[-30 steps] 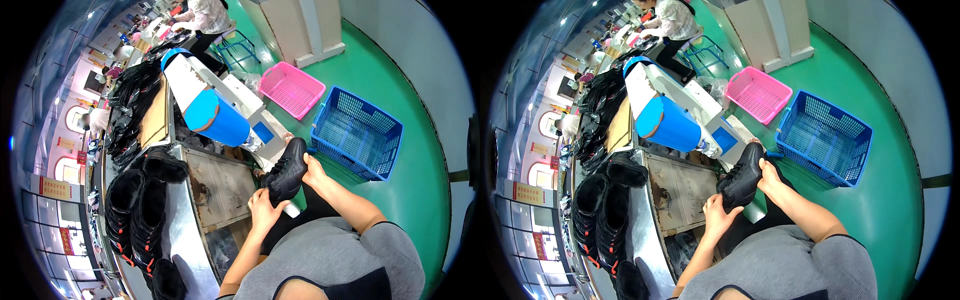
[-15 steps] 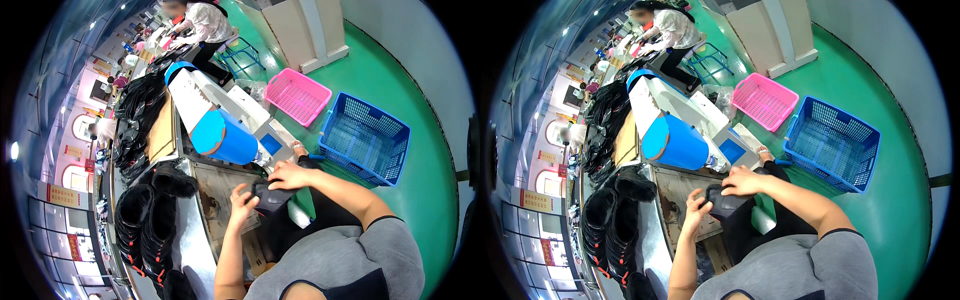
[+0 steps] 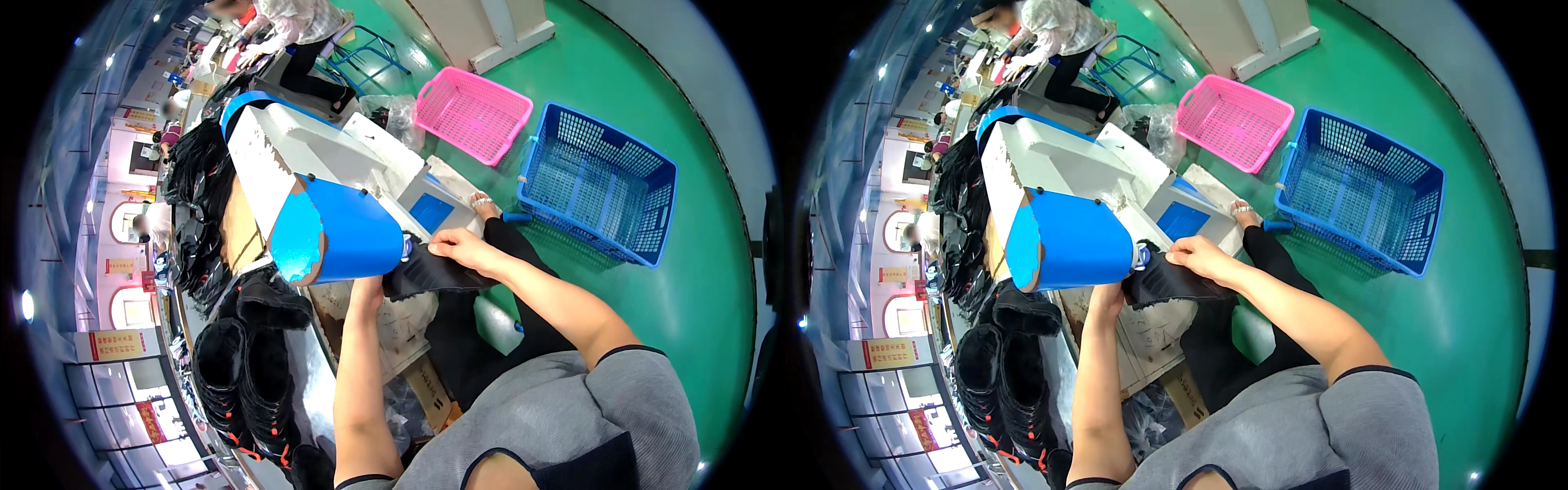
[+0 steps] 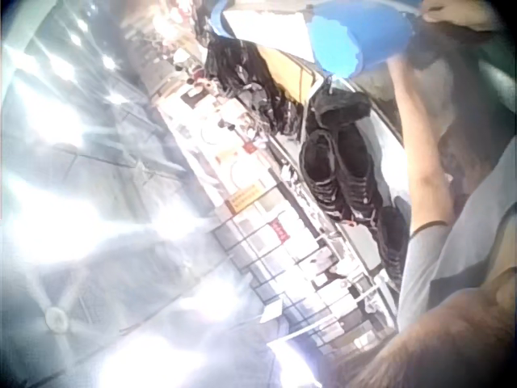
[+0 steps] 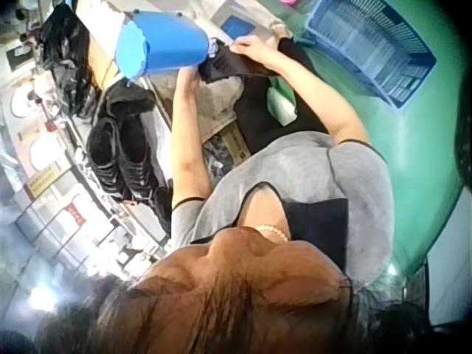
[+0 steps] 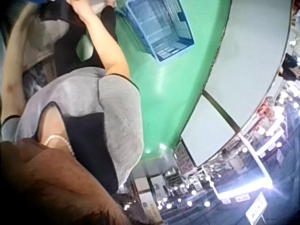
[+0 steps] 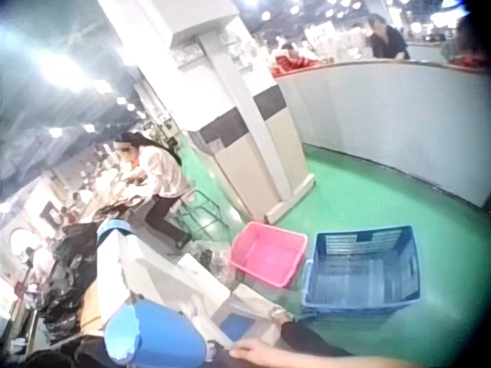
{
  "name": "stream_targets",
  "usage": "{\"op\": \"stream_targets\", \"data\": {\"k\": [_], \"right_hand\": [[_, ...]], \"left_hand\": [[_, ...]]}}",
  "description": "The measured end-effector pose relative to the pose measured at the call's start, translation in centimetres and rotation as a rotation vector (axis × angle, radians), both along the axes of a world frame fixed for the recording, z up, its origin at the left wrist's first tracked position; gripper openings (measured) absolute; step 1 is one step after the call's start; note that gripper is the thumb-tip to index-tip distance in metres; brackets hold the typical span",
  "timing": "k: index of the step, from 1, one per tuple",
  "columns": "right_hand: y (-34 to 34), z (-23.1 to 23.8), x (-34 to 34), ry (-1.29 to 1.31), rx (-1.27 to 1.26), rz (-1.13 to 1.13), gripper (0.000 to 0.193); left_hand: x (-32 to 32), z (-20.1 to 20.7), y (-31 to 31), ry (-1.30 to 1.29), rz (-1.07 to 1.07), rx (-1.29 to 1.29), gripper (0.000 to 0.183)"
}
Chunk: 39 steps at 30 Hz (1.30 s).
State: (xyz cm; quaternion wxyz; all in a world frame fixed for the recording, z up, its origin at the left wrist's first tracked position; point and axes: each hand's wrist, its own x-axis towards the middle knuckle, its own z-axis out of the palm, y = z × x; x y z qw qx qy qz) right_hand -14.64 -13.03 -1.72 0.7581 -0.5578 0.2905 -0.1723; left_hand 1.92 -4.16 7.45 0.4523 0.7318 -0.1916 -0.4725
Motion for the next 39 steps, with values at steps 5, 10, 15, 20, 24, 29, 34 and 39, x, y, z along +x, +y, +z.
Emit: {"op": "stream_targets", "data": {"k": [5,10,15,20,24,29,34,39], "right_hand": [[-1.5,0.9,-0.5,0.011,-0.113,0.054,0.026],[-2.3,0.6,-1.2,-0.115,-0.211,0.221,0.022],[-0.3,0.7,-4.7,-0.242,-0.021,0.524,0.019],[3.1,3.2,-4.4,-0.318,-0.151,0.624,0.023],[3.4,3.7,-3.6,-0.307,-0.673,0.519,0.025],[5.4,2.8,-2.7,-0.214,-0.622,0.032,0.037],[5.1,4.1,-2.2,-0.047,0.057,-0.012,0.029],[3.5,4.0,-0.9,-0.041,0.221,0.009,0.027]], "left_hand": [[-0.6,-0.7,1.3,0.111,0.051,-0.057,0.038],[-2.8,-1.2,4.5,-0.024,0.104,-0.256,0.044],[-0.9,-3.2,13.4,0.495,0.389,-0.277,0.042],[-6.0,-4.4,16.2,0.924,0.399,-0.219,0.061],[-5.4,-1.1,14.7,0.689,0.452,-0.45,0.053],[-6.9,1.7,13.1,0.484,0.275,-0.56,0.052],[-6.3,-1.4,11.1,0.282,0.27,-0.594,0.051],[-6.6,-1.8,9.1,0.295,0.249,-0.643,0.058]]}}
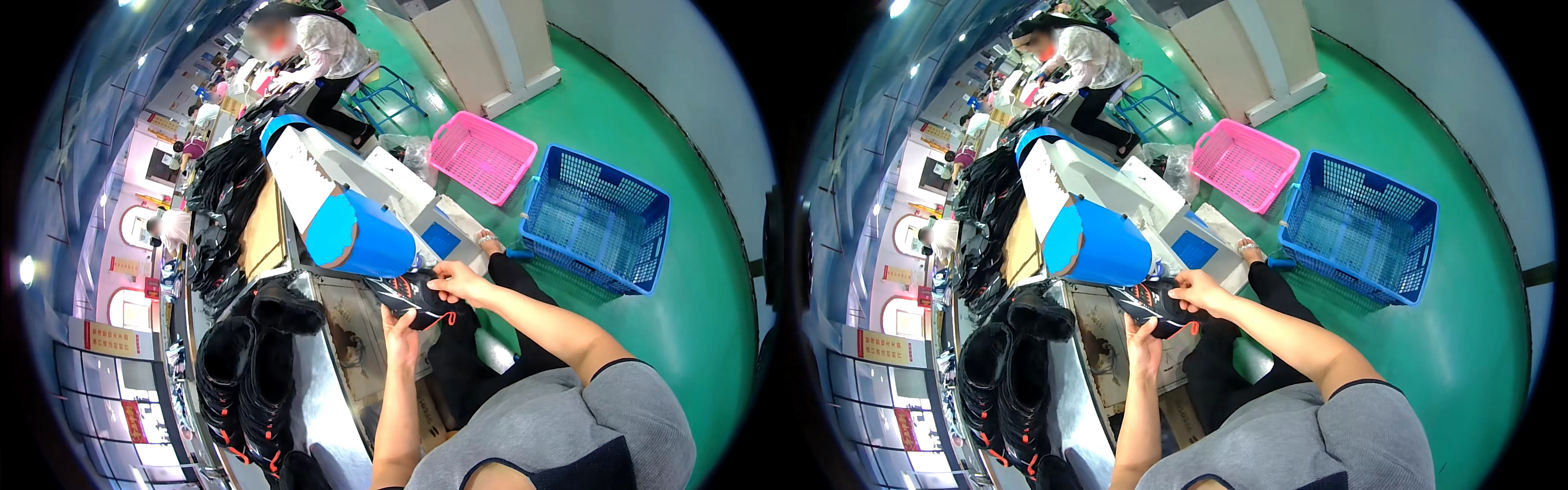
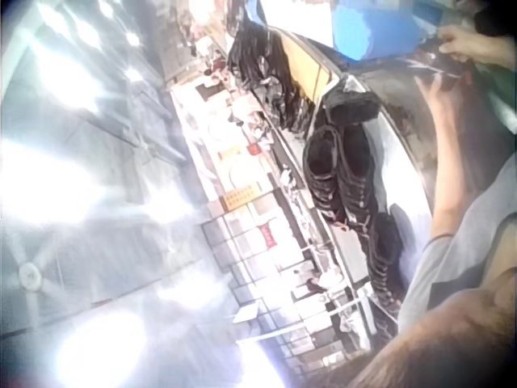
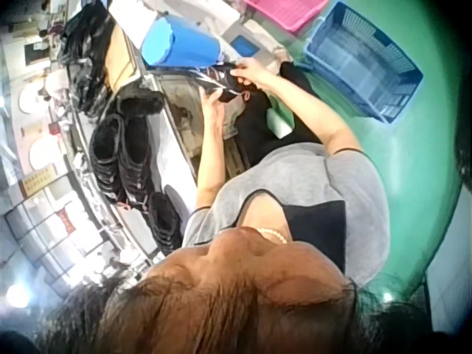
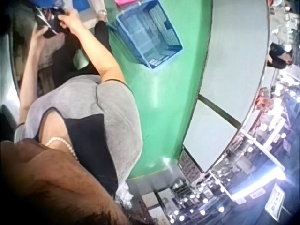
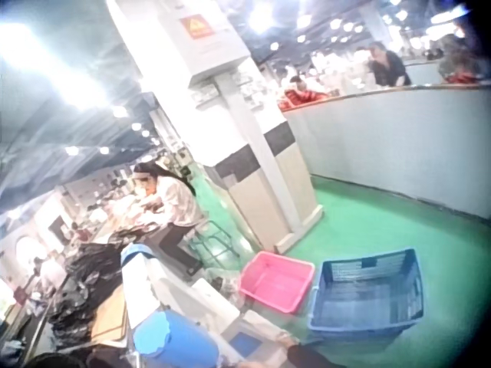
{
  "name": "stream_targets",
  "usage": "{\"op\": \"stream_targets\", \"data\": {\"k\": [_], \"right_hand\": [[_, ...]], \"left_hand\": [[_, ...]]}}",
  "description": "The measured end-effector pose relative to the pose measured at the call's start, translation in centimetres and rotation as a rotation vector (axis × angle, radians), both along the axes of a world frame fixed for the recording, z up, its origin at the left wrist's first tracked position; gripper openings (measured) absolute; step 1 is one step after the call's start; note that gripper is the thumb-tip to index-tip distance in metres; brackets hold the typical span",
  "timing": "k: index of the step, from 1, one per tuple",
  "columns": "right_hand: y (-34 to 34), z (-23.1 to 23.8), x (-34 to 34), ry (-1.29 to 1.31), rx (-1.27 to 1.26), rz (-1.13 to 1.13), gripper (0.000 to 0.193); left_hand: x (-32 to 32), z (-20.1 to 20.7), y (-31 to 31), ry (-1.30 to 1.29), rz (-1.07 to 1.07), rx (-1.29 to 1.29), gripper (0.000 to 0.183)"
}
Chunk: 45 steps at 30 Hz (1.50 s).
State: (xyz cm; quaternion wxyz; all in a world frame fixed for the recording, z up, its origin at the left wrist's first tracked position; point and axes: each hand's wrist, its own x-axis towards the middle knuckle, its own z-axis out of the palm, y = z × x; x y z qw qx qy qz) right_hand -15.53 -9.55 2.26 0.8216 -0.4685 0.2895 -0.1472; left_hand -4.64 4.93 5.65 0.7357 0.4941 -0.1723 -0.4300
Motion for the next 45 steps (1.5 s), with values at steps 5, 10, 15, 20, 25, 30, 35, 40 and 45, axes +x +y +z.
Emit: {"op": "stream_targets", "data": {"k": [5,10,15,20,25,30,35,40,45], "right_hand": [[0.0,-1.5,1.8,-0.077,0.049,-0.18,0.02],[0.5,-1.6,3.3,-0.164,0.028,-0.353,0.017],[0.2,-1.2,4.0,-0.186,0.135,-0.444,0.011],[-0.3,-0.3,3.3,-0.192,0.096,-0.392,0.009],[-0.1,0.6,2.8,-0.058,-0.343,-0.266,0.015],[-0.1,-1.0,0.1,0.118,-0.669,-0.146,0.019],[7.3,-0.2,-1.5,-0.097,-0.251,0.173,0.017],[11.0,4.0,0.1,-0.226,-0.221,0.374,0.023],[12.1,1.1,1.1,-0.21,-0.195,0.487,0.021]], "left_hand": [[1.1,-0.6,-2.7,-0.083,0.036,0.207,0.038],[2.8,-1.4,-4.7,-0.084,0.166,0.283,0.022],[6.3,-0.8,-7.0,-0.105,0.09,0.441,0.032],[7.9,-2.1,-7.9,-0.037,-0.022,0.33,0.034],[6.0,-4.0,-4.6,-0.059,0.061,0.22,0.025],[-1.2,-0.1,-1.2,-0.577,0.066,0.416,0.037],[-4.6,7.8,7.5,-1.432,-0.202,0.454,0.051],[-1.0,10.5,21.5,-2.038,0.108,0.653,0.039],[4.0,10.4,42.2,-2.023,0.344,1.588,0.028]]}}
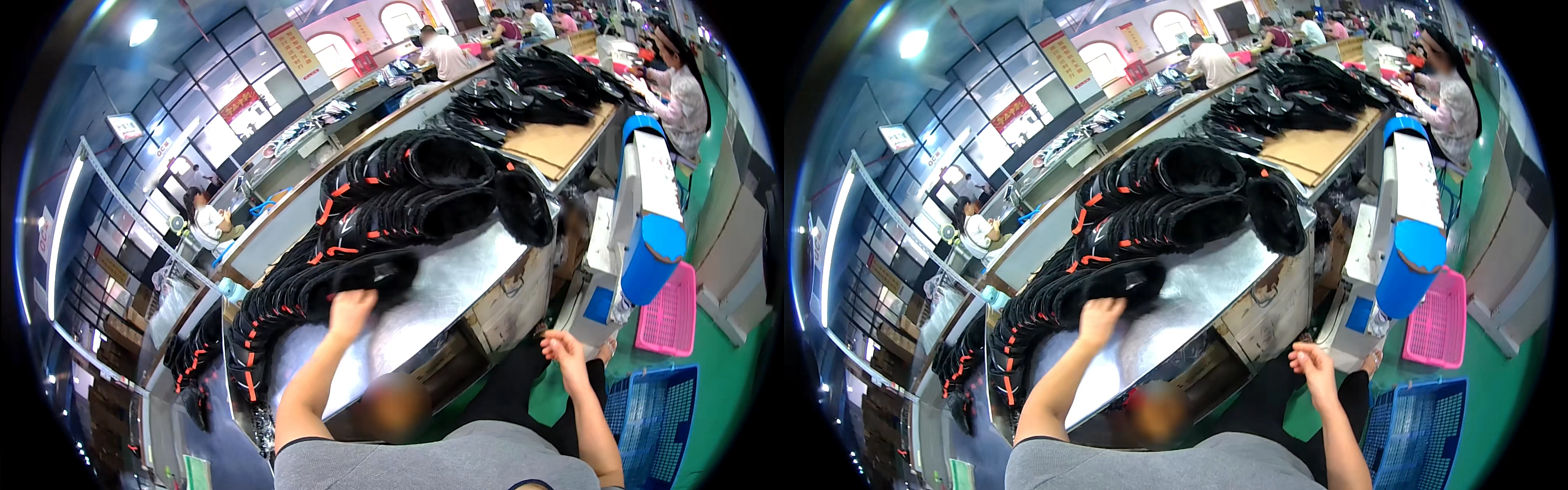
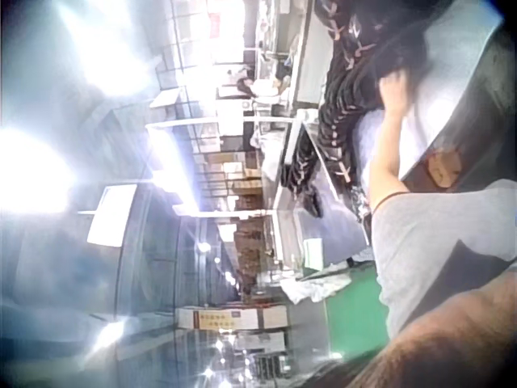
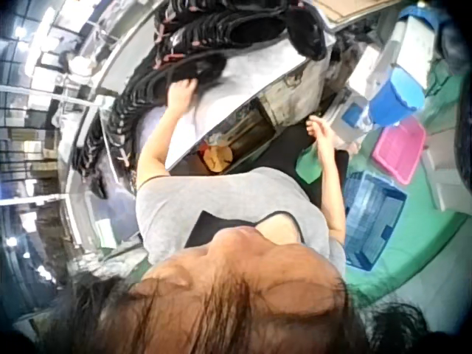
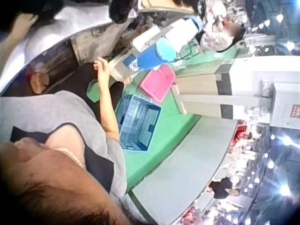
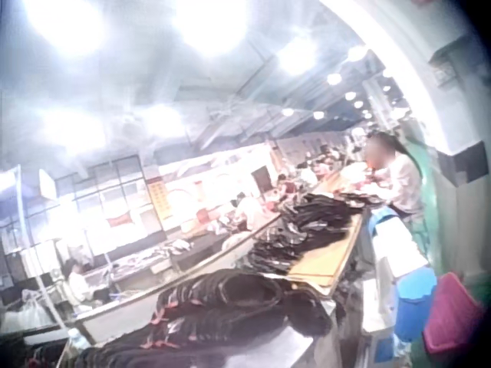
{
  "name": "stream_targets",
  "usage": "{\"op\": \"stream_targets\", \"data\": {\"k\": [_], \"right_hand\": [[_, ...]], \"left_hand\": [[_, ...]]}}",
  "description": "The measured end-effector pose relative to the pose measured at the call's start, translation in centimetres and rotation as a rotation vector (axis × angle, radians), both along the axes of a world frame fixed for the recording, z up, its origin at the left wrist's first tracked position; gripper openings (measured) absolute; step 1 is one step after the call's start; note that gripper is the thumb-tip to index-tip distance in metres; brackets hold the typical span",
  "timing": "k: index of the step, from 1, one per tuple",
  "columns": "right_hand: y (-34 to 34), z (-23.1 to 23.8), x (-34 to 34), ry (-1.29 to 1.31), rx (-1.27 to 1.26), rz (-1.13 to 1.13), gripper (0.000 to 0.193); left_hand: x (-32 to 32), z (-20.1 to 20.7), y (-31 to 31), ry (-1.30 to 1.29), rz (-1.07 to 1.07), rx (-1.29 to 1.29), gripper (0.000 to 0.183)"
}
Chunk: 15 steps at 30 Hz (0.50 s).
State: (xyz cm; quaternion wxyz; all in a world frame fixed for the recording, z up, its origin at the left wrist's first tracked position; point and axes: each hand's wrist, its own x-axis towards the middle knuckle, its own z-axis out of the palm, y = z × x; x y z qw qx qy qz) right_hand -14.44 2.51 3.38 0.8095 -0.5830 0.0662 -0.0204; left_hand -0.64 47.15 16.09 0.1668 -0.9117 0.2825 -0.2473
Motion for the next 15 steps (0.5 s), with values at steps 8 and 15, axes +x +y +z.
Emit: {"op": "stream_targets", "data": {"k": [8,15], "right_hand": [[1.2,-4.4,-2.1,0.182,-0.106,0.232,0.02],[-1.4,-4.5,-3.3,0.276,-0.185,0.116,0.022]], "left_hand": [[4.8,2.4,-4.7,0.576,0.649,0.508,0.027],[4.8,-0.7,-29.3,0.296,-0.399,-0.386,0.065]]}}
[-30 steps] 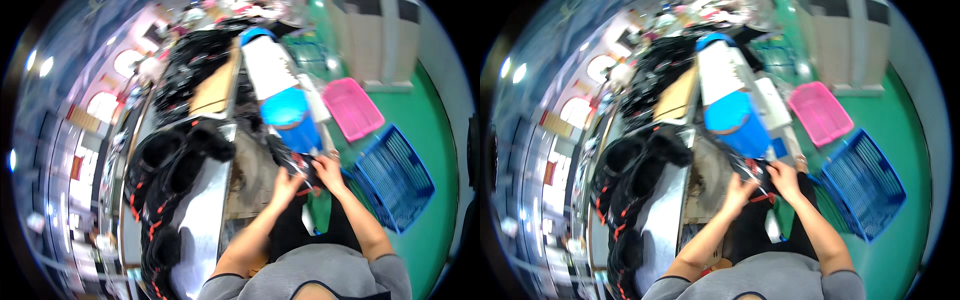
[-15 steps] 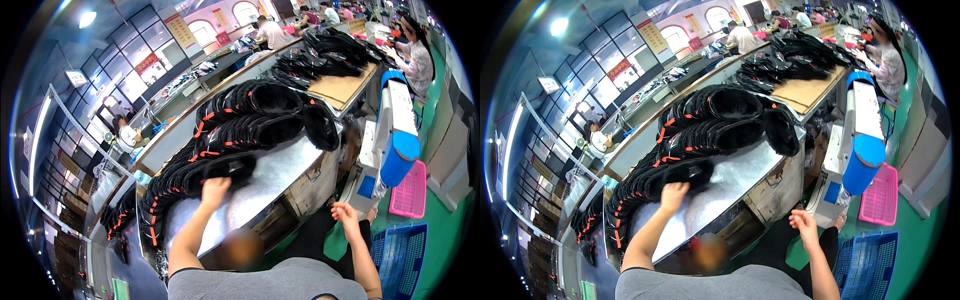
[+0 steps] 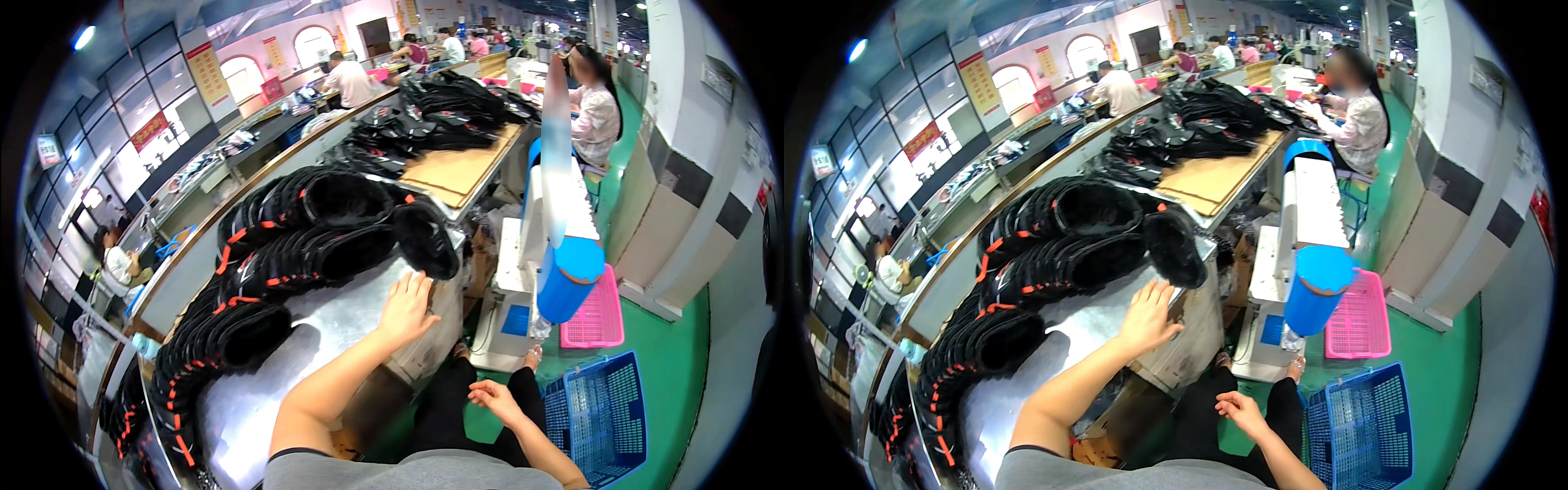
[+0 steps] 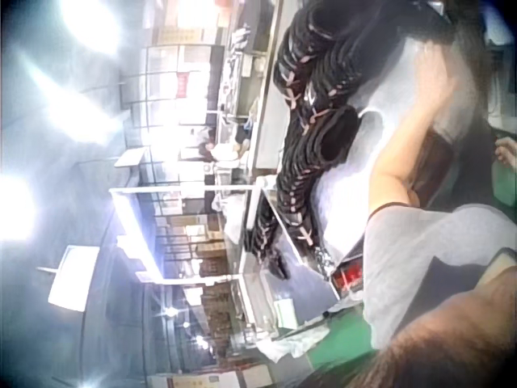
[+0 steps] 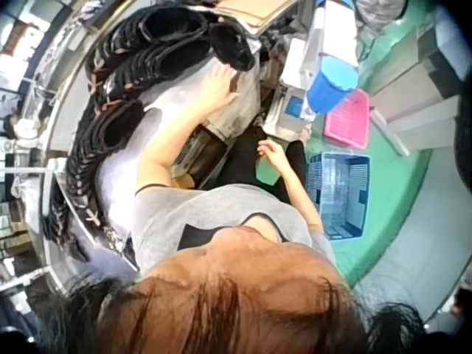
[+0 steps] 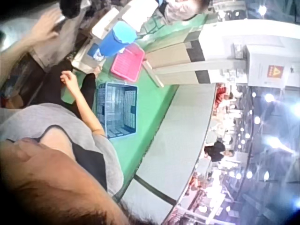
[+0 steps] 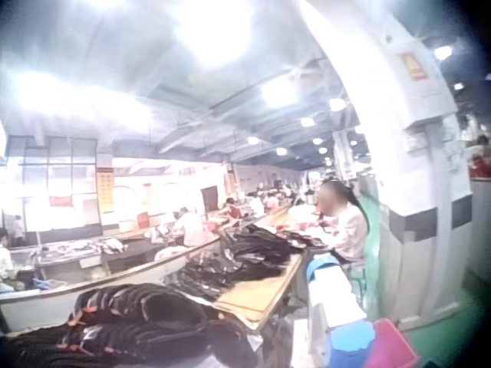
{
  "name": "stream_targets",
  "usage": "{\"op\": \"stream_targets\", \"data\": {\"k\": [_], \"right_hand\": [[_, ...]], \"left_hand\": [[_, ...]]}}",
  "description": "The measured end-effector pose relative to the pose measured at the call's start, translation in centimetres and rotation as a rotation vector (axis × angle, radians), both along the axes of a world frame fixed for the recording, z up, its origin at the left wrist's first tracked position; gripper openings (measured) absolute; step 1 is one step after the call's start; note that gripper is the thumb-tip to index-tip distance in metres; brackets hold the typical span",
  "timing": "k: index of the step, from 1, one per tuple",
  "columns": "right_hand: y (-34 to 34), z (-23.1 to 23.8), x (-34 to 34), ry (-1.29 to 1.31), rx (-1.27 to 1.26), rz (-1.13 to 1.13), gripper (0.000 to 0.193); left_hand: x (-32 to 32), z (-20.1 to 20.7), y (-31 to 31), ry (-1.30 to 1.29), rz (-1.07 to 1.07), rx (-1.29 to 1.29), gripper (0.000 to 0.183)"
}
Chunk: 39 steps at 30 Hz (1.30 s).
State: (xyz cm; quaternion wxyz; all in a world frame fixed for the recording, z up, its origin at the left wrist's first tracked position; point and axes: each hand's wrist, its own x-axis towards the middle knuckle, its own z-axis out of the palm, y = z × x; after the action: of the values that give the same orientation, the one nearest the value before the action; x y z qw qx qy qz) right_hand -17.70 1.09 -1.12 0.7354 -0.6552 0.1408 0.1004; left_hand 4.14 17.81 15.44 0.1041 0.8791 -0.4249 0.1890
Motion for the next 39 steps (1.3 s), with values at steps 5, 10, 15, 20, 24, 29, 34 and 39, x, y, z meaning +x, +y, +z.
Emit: {"op": "stream_targets", "data": {"k": [5,10,15,20,24,29,34,39], "right_hand": [[-2.4,0.7,-2.3,0.001,-0.025,-0.109,0.021],[-4.6,-0.2,-4.8,-0.016,0.005,-0.291,0.018],[-5.6,5.0,-2.4,-0.36,-0.18,-0.488,0.022],[-7.4,11.2,0.7,-0.675,-0.386,-0.503,0.038],[-10.9,5.8,0.4,-0.313,0.204,-0.201,0.034],[-13.1,2.8,0.6,-0.181,-0.002,-0.349,0.021],[-15.3,3.5,3.8,-0.161,-0.614,-0.537,0.028],[-17.0,2.6,4.7,-0.067,-0.373,-0.587,0.028]], "left_hand": [[7.5,-6.3,-5.2,-0.195,0.242,-0.082,0.044],[6.1,-4.0,-5.6,-0.279,-0.103,-0.184,0.016],[-4.4,2.6,-4.5,0.095,-0.545,-0.209,0.016],[-6.8,-0.9,-3.8,1.288,-0.502,-0.08,0.016],[-6.5,-6.6,-8.2,1.695,-0.455,-0.198,0.028],[-5.5,-13.5,-12.4,2.002,-0.462,-0.577,0.028],[-5.3,-18.8,-15.5,2.175,-0.476,-0.862,0.035],[-5.4,-18.7,-17.5,2.168,-0.372,-0.905,0.037]]}}
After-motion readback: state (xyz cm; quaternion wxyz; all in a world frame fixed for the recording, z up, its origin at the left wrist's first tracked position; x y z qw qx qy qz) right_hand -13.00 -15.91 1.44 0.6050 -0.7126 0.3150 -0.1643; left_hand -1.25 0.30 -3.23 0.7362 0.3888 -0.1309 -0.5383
